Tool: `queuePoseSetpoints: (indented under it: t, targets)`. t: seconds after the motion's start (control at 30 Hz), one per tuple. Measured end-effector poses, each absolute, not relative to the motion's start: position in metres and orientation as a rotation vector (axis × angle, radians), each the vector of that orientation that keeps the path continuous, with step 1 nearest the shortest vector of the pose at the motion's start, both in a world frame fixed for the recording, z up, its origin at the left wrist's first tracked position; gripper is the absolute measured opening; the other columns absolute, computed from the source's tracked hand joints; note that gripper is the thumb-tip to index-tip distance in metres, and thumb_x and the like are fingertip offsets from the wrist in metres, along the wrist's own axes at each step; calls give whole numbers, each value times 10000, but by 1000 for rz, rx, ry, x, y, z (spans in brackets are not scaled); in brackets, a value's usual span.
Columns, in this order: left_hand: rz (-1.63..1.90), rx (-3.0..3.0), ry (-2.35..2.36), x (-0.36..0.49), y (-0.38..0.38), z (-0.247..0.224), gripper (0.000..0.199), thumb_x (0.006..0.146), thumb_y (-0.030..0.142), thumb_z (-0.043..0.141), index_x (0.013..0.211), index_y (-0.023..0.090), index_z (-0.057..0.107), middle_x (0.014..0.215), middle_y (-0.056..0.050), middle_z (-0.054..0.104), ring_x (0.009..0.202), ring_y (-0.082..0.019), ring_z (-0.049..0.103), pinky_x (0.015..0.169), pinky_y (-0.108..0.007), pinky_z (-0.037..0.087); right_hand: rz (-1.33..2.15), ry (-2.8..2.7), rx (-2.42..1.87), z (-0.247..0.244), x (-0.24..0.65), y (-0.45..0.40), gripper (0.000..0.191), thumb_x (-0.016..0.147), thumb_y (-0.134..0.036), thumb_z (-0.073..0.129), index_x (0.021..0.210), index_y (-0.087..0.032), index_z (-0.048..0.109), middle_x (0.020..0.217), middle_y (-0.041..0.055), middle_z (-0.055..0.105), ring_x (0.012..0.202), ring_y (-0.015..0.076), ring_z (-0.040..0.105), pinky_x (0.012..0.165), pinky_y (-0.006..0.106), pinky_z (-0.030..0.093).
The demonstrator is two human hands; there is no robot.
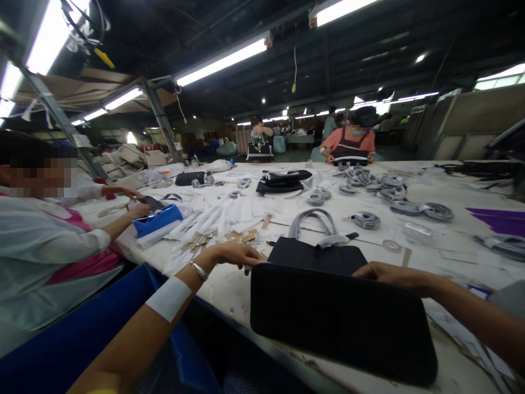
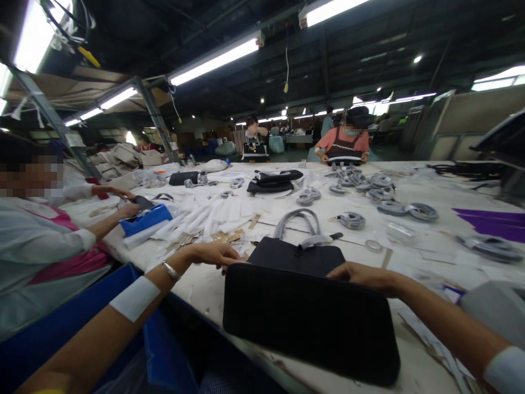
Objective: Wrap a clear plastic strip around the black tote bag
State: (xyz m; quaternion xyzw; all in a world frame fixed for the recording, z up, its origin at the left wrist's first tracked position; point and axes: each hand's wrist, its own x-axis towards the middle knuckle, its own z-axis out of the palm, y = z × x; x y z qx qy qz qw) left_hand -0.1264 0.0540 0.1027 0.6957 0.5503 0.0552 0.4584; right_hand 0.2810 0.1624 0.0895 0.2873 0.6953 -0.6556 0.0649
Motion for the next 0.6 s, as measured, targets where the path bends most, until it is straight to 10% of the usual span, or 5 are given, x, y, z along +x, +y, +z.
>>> queuePoseSetpoints:
  t: [0.37,0.6]
  targets:
    - [-222,1996,2253,-153,7,105,372,633,4,644,932,210,723,1039,-111,717,1014,-319,652,900,-408,479,-1991,2101,847,86,280,162,241,701,-341,716,870,-187,790,938,105,745,821,273,702,776,322,524]
    - [385,2024,1655,-117,-8,134,701,759,361,747,1404,315,478,1410,-29,534,1313,-258,476,1109,-371,345,-1965,2126,858,89,275,160,219,688,-343,719,834,-201,798,896,114,748,815,290,708,771,351,534]
